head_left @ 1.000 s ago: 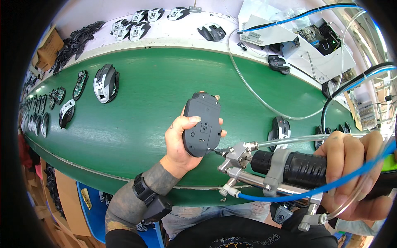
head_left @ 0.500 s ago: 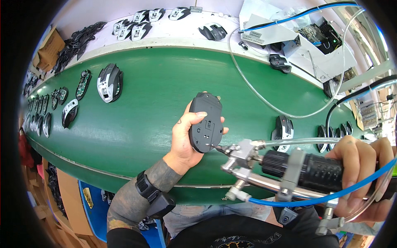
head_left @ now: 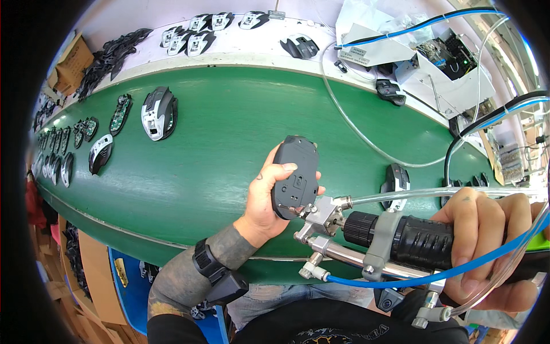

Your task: Assemble computer mice by driving screws into the bottom plates using a pneumatic screwdriver on an assembly line.

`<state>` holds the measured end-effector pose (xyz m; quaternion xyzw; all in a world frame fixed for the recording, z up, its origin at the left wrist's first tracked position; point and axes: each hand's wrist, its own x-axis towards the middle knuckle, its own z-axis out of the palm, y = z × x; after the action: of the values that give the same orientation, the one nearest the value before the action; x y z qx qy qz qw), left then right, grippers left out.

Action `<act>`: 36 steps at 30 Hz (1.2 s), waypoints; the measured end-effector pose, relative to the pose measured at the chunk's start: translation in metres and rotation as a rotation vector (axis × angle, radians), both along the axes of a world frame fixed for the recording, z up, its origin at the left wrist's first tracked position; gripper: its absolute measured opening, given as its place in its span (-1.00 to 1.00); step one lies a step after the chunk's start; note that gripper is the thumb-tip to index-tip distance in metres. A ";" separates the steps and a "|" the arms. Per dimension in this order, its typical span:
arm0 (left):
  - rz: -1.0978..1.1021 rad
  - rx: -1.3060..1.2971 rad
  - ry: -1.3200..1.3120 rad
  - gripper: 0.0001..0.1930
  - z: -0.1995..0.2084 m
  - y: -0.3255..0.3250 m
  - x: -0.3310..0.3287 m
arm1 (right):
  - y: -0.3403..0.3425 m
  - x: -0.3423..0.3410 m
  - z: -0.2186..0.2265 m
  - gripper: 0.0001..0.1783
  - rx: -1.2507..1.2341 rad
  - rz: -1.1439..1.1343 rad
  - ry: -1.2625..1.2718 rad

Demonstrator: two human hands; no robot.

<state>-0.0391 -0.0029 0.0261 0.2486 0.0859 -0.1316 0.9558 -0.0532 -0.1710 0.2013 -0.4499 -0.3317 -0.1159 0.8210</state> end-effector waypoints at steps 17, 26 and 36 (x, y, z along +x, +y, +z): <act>0.563 2.270 0.195 -0.18 -0.027 0.227 0.065 | -0.046 0.006 0.010 -0.28 -0.042 0.161 0.005; 0.271 2.427 0.459 -0.09 0.011 0.195 0.082 | -0.055 0.013 0.012 -0.19 -0.009 0.159 -0.006; 0.375 2.330 0.183 -0.08 -0.027 0.220 0.079 | -0.061 0.010 0.013 -0.19 -0.042 0.145 0.028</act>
<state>0.0394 0.2169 -0.0008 0.9430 0.2572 0.1508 0.1478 -0.0434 -0.2321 0.2146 -0.4435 -0.3543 -0.0428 0.8222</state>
